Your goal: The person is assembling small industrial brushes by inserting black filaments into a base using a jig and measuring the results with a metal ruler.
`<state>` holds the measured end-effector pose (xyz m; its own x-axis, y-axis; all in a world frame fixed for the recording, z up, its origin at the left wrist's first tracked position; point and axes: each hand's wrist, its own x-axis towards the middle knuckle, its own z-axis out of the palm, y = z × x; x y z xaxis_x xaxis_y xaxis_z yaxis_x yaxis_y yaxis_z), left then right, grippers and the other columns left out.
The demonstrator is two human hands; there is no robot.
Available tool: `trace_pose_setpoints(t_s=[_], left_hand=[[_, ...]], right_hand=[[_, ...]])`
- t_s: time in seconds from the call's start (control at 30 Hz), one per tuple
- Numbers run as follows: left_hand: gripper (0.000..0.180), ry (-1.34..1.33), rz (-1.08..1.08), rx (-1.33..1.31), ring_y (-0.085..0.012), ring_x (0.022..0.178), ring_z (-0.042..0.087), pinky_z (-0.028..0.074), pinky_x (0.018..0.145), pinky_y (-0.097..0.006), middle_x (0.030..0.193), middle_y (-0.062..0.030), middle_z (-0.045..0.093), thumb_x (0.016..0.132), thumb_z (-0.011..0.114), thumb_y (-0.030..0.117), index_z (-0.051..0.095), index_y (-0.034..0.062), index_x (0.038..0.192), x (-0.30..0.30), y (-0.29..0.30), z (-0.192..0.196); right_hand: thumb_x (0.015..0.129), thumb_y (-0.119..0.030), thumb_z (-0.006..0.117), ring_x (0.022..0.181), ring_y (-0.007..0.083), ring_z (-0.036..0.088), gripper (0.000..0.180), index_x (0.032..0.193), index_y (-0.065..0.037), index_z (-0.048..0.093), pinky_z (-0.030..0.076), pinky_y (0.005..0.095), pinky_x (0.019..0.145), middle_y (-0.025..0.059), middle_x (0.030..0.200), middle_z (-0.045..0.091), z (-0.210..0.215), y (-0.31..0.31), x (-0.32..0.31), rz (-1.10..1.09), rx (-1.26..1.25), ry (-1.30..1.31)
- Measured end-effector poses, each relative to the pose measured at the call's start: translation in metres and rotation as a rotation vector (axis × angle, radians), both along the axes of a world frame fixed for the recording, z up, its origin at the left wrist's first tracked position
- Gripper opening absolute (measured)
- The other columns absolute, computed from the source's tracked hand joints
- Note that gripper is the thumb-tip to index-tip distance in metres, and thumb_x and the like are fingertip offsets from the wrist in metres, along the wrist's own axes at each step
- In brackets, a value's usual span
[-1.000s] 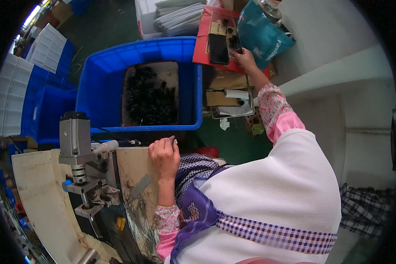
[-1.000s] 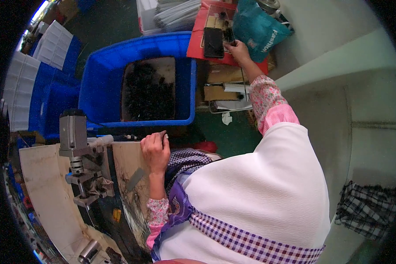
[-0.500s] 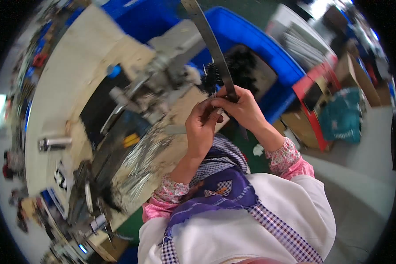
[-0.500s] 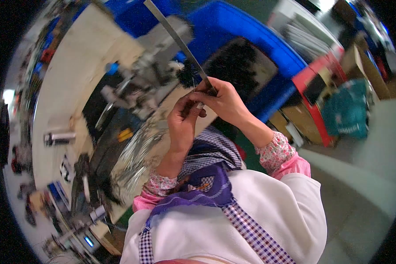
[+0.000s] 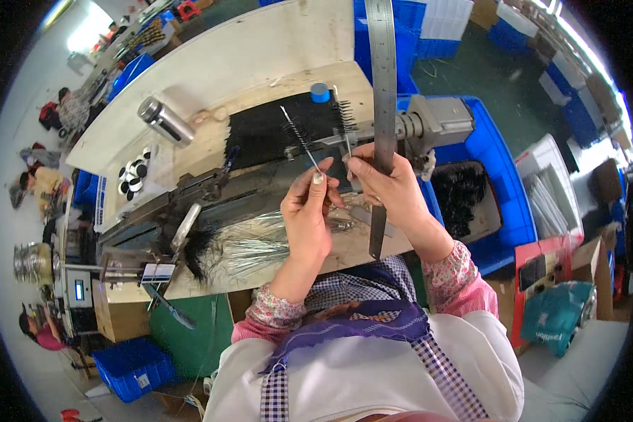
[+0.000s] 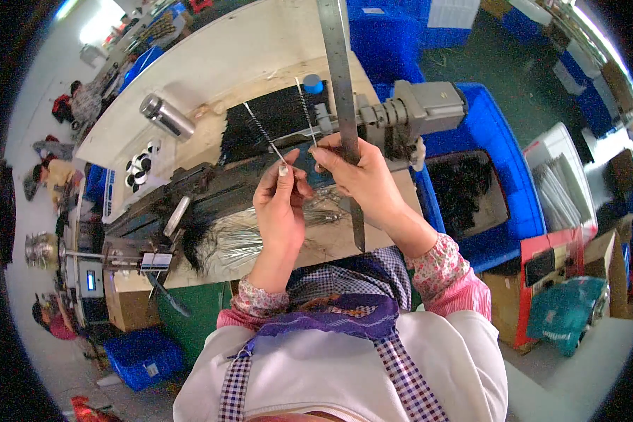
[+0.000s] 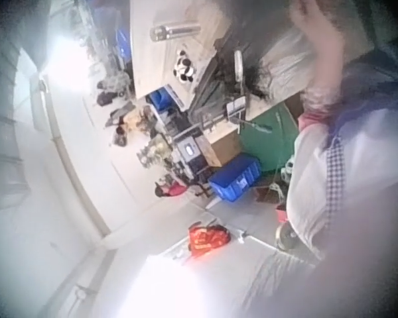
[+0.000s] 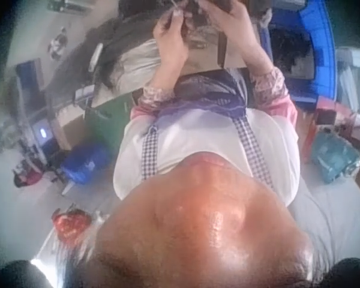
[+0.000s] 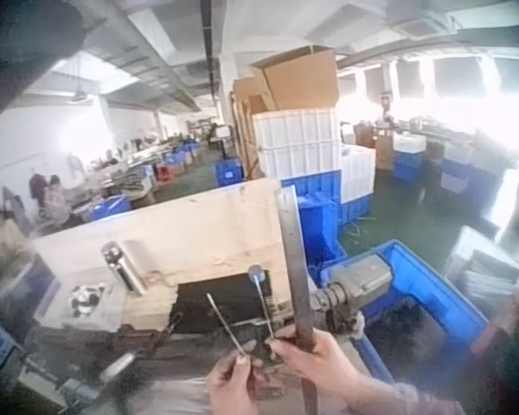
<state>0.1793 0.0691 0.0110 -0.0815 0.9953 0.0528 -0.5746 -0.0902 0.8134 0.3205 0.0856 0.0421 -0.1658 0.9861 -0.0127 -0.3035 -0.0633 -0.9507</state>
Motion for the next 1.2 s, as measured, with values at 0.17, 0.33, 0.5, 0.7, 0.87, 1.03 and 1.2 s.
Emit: trace_pose_setpoints(t_s=[0.17, 0.33, 0.5, 0.7, 0.87, 1.03, 1.2], left_hand=[[0.025, -0.005, 0.072, -0.039, -0.0091, 0.062, 0.054, 0.045, 0.056, -0.023, 0.082, -0.0048, 0.062, 0.089, 0.059, 0.016, 0.061, -0.0018, 0.105, -0.016, 0.006, 0.006], [0.025, 0.044, 0.028, 0.005, -0.0068, 0.064, 0.053, 0.043, 0.053, -0.022, 0.082, -0.0004, 0.06, 0.087, 0.062, 0.017, 0.061, 0.0, 0.105, -0.015, 0.017, 0.009], [0.026, 0.087, -0.03, 0.109, -0.0065, 0.063, 0.051, 0.043, 0.052, -0.022, 0.08, 0.0009, 0.058, 0.086, 0.062, 0.014, 0.061, 0.0, 0.108, 0.002, 0.038, 0.028], [0.025, 0.12, -0.1, 0.173, -0.0064, 0.06, 0.048, 0.04, 0.051, -0.021, 0.081, -0.0002, 0.058, 0.087, 0.061, 0.011, 0.061, 0.0001, 0.109, 0.033, 0.054, 0.043], [0.024, 0.147, -0.119, 0.168, -0.0072, 0.061, 0.048, 0.04, 0.052, -0.021, 0.082, -0.0008, 0.056, 0.087, 0.06, 0.011, 0.061, 0.0012, 0.109, 0.04, 0.056, 0.046], [0.024, 0.117, -0.093, 0.128, -0.0062, 0.058, 0.046, 0.039, 0.051, -0.021, 0.08, -0.0006, 0.059, 0.086, 0.062, 0.011, 0.062, -0.0009, 0.107, 0.039, 0.056, 0.042], [0.023, 0.104, -0.118, 0.124, -0.006, 0.058, 0.046, 0.038, 0.051, -0.021, 0.079, 0.0, 0.059, 0.087, 0.061, 0.011, 0.062, -0.0001, 0.107, 0.04, 0.057, 0.038]], right_hand=[[0.087, -0.017, 0.063, 0.049, 0.0013, 0.037, 0.019, 0.096, -0.001, 0.058, 0.028, 0.0187, 0.041, -0.0021, 0.07, 0.052, -0.003, 0.009, -0.017, 0.062, -0.011, 0.008], [0.087, -0.016, 0.063, 0.047, 0.0019, 0.036, 0.018, 0.094, 0.0, 0.058, 0.027, 0.0195, 0.04, -0.003, 0.067, 0.05, 0.002, 0.017, -0.016, 0.002, 0.03, 0.016], [0.087, -0.013, 0.062, 0.045, 0.0022, 0.034, 0.014, 0.093, -0.001, 0.058, 0.026, 0.0193, 0.039, -0.0029, 0.063, 0.047, 0.01, 0.03, 0.008, -0.131, 0.137, 0.107], [0.087, -0.009, 0.06, 0.044, 0.0026, 0.034, 0.011, 0.094, -0.001, 0.057, 0.025, 0.0195, 0.039, -0.002, 0.063, 0.046, 0.015, 0.029, 0.026, -0.185, 0.156, 0.142], [0.087, -0.009, 0.06, 0.045, 0.0026, 0.033, 0.011, 0.094, -0.001, 0.056, 0.024, 0.0195, 0.039, -0.0032, 0.062, 0.044, 0.018, 0.028, 0.03, -0.201, 0.145, 0.155], [0.087, -0.011, 0.061, 0.046, 0.0025, 0.032, 0.012, 0.093, -0.001, 0.056, 0.024, 0.0195, 0.04, -0.0042, 0.06, 0.042, 0.018, 0.027, 0.026, -0.187, 0.136, 0.146], [0.086, -0.012, 0.062, 0.047, 0.0008, 0.036, 0.011, 0.092, -0.004, 0.06, 0.025, 0.018, 0.041, -0.0055, 0.061, 0.048, 0.016, 0.024, 0.023, -0.179, 0.14, 0.118]])
